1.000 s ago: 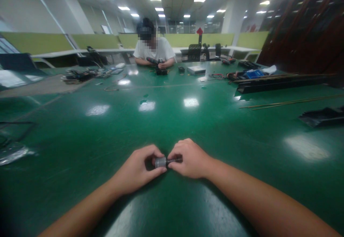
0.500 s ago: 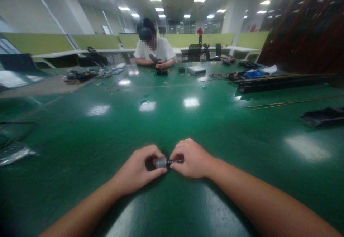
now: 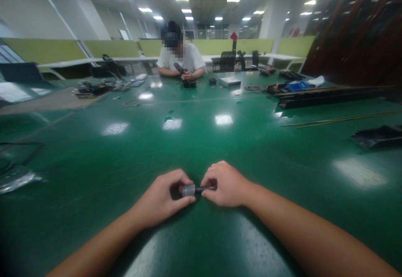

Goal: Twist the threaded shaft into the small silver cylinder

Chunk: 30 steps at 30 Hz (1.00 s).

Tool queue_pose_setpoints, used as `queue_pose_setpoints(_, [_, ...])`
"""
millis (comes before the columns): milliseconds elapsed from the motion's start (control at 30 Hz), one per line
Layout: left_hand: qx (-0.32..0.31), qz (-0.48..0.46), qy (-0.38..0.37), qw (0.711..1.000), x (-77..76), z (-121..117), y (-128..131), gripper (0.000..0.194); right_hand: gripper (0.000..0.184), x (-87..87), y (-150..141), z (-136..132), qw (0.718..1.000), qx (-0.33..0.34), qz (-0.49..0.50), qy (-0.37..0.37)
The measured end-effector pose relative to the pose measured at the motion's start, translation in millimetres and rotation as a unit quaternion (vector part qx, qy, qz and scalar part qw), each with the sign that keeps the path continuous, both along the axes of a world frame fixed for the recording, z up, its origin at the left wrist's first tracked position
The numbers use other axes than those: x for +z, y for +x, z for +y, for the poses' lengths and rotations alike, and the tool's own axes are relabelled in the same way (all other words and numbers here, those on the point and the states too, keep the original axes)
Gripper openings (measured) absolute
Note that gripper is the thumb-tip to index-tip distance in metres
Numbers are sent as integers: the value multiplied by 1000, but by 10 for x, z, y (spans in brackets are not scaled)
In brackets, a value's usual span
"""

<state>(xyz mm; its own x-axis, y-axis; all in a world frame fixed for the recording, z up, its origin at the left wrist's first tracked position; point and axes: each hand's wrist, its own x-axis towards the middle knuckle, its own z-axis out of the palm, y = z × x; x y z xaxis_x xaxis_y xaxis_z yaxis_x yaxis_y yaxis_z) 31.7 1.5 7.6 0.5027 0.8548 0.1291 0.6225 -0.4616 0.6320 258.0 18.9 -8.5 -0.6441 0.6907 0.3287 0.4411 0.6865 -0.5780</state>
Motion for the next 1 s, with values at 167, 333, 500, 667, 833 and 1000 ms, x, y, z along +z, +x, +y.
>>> queue_pose_setpoints(167, [-2,-4,3,1000,0,4,2,17,7,-15,22,15,1000,-4,-8,-2])
queue_pose_setpoints(333, [-4,-3,-4,1000,-4,7,2,17,9,-10,47,25,1000,-12,-20,-7])
queue_pose_setpoints(500, [-6,0,-4,1000,-12,5,-9,16,11,4,62,36,1000,-13,-26,-6])
queue_pose_setpoints(667, [-5,-2,-7,1000,-2,2,-6,17,12,21,93,52,999,-5,-30,-17])
queue_pose_setpoints(833, [-7,-2,-4,1000,-1,-1,-3,17,11,40,134,71,999,8,-34,-21])
queue_pose_setpoints(1000, [-6,0,-5,1000,6,-7,-4,17,10,71,165,95,998,10,-41,-35])
